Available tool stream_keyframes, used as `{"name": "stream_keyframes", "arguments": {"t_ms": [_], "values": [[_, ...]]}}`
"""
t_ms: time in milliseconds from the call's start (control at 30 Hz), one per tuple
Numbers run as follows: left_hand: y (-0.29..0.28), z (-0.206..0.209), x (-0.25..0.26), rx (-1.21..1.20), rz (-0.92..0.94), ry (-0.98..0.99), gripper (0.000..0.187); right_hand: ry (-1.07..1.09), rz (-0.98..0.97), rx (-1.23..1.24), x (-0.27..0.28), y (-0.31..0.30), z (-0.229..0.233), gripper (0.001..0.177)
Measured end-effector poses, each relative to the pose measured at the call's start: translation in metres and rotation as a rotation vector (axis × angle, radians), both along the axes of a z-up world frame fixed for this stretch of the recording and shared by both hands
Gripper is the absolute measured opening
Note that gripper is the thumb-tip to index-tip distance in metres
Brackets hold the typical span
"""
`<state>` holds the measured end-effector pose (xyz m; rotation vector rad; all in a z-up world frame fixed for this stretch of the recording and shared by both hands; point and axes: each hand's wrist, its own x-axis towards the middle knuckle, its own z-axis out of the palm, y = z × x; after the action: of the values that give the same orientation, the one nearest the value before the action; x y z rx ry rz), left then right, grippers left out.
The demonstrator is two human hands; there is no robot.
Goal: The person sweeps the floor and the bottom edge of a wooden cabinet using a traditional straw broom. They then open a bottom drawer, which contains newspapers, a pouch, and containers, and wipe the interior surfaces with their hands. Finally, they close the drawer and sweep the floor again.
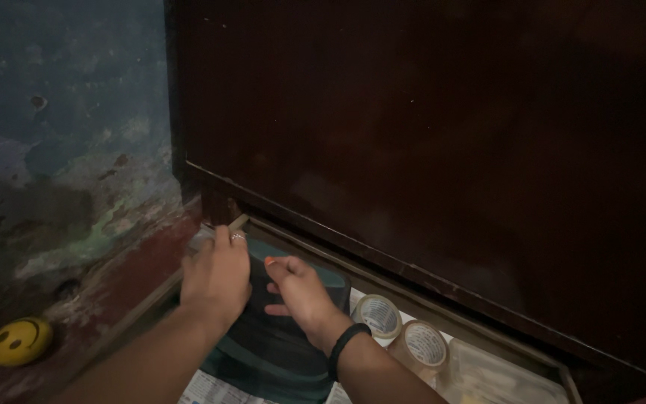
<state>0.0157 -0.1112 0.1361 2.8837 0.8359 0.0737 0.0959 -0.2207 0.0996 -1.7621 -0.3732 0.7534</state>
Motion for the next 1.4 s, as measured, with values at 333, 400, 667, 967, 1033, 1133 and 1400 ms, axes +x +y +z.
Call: {"name": "stream_keyframes", "arguments": {"t_ms": [333,400,667,967,1033,1133,1400], "values": [[-0.002,0.005,-0.001,0.019,-0.014,-0.016,0.067,-0.04,-0.013,-0.023,0.005,-0.009,0.003,0.05],[-0.002,0.005,0.0,0.02,-0.018,-0.032,0.067,-0.048,-0.001,0.009,0.003,-0.01,0.003,0.049],[-0.01,0.016,0.004,0.023,-0.062,-0.166,0.062,-0.275,0.13,-0.16,-0.004,-0.025,0.057,0.049],[-0.015,0.054,-0.003,0.21,-0.248,-0.004,0.069,-0.281,-0.012,-0.053,-0.023,-0.061,0.065,0.049],[-0.018,0.051,-0.003,0.19,-0.2,-0.026,0.069,-0.237,-0.078,-0.048,-0.026,-0.07,0.054,0.049],[-0.022,0.032,-0.001,0.129,-0.12,-0.051,0.071,-0.363,-0.105,0.045,-0.033,-0.082,0.032,0.049],[-0.013,-0.053,-0.028,-0.001,0.074,-0.016,0.068,-0.301,-0.111,-0.077,-0.06,-0.095,-0.009,0.049]]}}
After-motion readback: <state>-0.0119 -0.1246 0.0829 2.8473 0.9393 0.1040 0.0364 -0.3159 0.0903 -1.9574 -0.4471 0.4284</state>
